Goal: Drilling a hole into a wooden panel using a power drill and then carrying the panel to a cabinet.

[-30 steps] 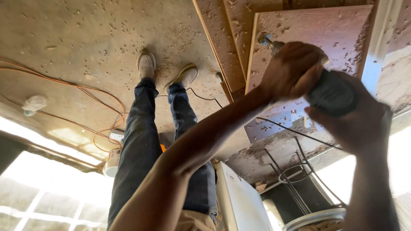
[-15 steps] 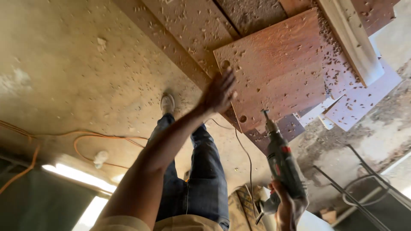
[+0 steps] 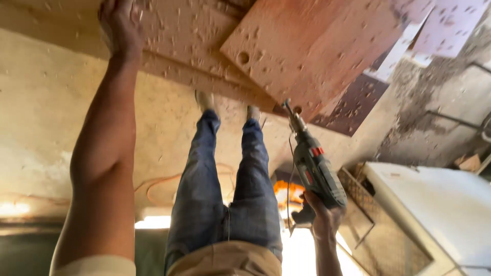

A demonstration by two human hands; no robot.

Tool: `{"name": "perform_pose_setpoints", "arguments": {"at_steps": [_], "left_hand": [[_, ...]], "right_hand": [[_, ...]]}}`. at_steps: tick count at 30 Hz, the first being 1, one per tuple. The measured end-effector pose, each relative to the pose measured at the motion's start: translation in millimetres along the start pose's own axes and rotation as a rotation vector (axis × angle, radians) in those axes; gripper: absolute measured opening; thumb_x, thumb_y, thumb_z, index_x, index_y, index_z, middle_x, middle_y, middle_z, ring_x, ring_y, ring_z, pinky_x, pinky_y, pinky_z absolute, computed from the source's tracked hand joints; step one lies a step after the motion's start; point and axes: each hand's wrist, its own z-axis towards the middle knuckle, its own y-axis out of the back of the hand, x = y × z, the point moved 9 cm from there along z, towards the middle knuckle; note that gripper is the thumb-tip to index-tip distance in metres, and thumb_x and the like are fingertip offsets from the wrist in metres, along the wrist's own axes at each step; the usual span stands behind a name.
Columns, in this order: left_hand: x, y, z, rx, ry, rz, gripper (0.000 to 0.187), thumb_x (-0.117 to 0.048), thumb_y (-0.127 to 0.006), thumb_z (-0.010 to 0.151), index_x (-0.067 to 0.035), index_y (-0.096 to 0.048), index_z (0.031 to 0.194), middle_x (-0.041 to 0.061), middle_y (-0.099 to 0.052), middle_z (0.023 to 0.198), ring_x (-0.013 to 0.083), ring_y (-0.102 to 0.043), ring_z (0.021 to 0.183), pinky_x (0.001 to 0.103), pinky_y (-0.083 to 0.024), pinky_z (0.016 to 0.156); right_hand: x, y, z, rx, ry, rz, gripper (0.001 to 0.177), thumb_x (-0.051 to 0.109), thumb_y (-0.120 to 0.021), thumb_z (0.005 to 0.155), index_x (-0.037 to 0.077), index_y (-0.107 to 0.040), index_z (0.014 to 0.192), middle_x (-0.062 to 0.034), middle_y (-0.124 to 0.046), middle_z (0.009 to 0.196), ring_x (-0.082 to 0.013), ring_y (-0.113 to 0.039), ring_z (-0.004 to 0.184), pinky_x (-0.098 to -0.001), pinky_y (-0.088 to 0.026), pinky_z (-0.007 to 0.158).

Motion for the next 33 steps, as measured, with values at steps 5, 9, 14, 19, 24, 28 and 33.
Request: {"name": "perform_pose_setpoints", "arguments": {"at_steps": [5,9,14,19,24,28,33], "left_hand": [[-80,13,-27,-0.199,-0.2,-0.191,0.044,-0.001,-0.063,0.103,-0.017,-0.063,0.144,-0.003,-0.063,0.082,0.0158,-0.057,0.08,0.034,-0.048,0.074],[-173,-33,-69,0.339,-0.029,-0.603,0.014,-0.015,-0.067,0.101,-0.007,-0.061,0.111,0.002,-0.06,0.077,0.0121,-0.053,0.057,0.024,-0.045,0.044],[-231,-68,-92,0.371,-0.361,-0.24,0.04,0.001,-0.074,0.09,0.001,-0.068,0.13,0.012,-0.066,0.097,0.0214,-0.064,0.072,0.035,-0.061,0.063],[-211,-104,-91,0.536,-0.234,-0.034,0.055,-0.009,-0.082,0.085,-0.01,-0.067,0.138,0.007,-0.063,0.11,0.0097,-0.057,0.057,0.02,-0.053,0.046],[-200,-116,-103,0.66,-0.3,0.117,0.064,-0.021,-0.078,0.091,-0.019,-0.055,0.151,0.006,-0.072,0.107,0.0094,-0.049,0.052,0.024,-0.044,0.043],[-195,-122,-104,0.635,-0.449,0.144,0.067,-0.019,-0.078,0.092,-0.016,-0.053,0.154,0.0,-0.07,0.093,0.0105,-0.048,0.049,0.026,-0.043,0.04],[-197,-123,-102,0.625,-0.508,0.165,0.076,-0.023,-0.086,0.082,-0.015,-0.056,0.151,0.008,-0.063,0.121,0.0159,-0.053,0.074,0.03,-0.052,0.061]], "right_hand": [[-35,-22,-28,-0.097,-0.106,0.021,0.045,0.011,-0.079,0.063,-0.012,-0.07,0.101,-0.0232,-0.074,0.079,-0.0344,-0.073,0.06,-0.0445,-0.06,0.045],[-41,-42,-47,-0.094,-0.104,0.24,0.045,0.006,-0.079,0.063,-0.008,-0.067,0.104,-0.0199,-0.07,0.078,-0.03,-0.069,0.058,-0.0395,-0.055,0.047],[-49,-40,-61,-0.16,-0.146,0.216,0.04,0.004,-0.08,0.064,-0.009,-0.07,0.101,-0.0217,-0.071,0.073,-0.0301,-0.068,0.056,-0.0397,-0.055,0.046],[-55,-37,-68,-0.136,-0.089,0.211,0.039,0.008,-0.083,0.063,-0.004,-0.07,0.098,-0.0154,-0.072,0.077,-0.0256,-0.069,0.058,-0.0367,-0.055,0.046],[-58,-36,-67,-0.107,-0.113,0.245,0.029,0.008,-0.082,0.065,-0.005,-0.07,0.089,-0.0155,-0.071,0.071,-0.0223,-0.063,0.053,-0.0346,-0.052,0.046],[-67,-34,-58,-0.123,-0.13,0.246,0.043,0.007,-0.083,0.062,-0.004,-0.069,0.102,-0.0145,-0.069,0.078,-0.0228,-0.063,0.057,-0.035,-0.055,0.047],[-68,-37,-48,-0.076,-0.109,0.287,0.042,0.005,-0.082,0.065,-0.006,-0.069,0.103,-0.0188,-0.072,0.08,-0.0271,-0.069,0.058,-0.0363,-0.055,0.048]]}}
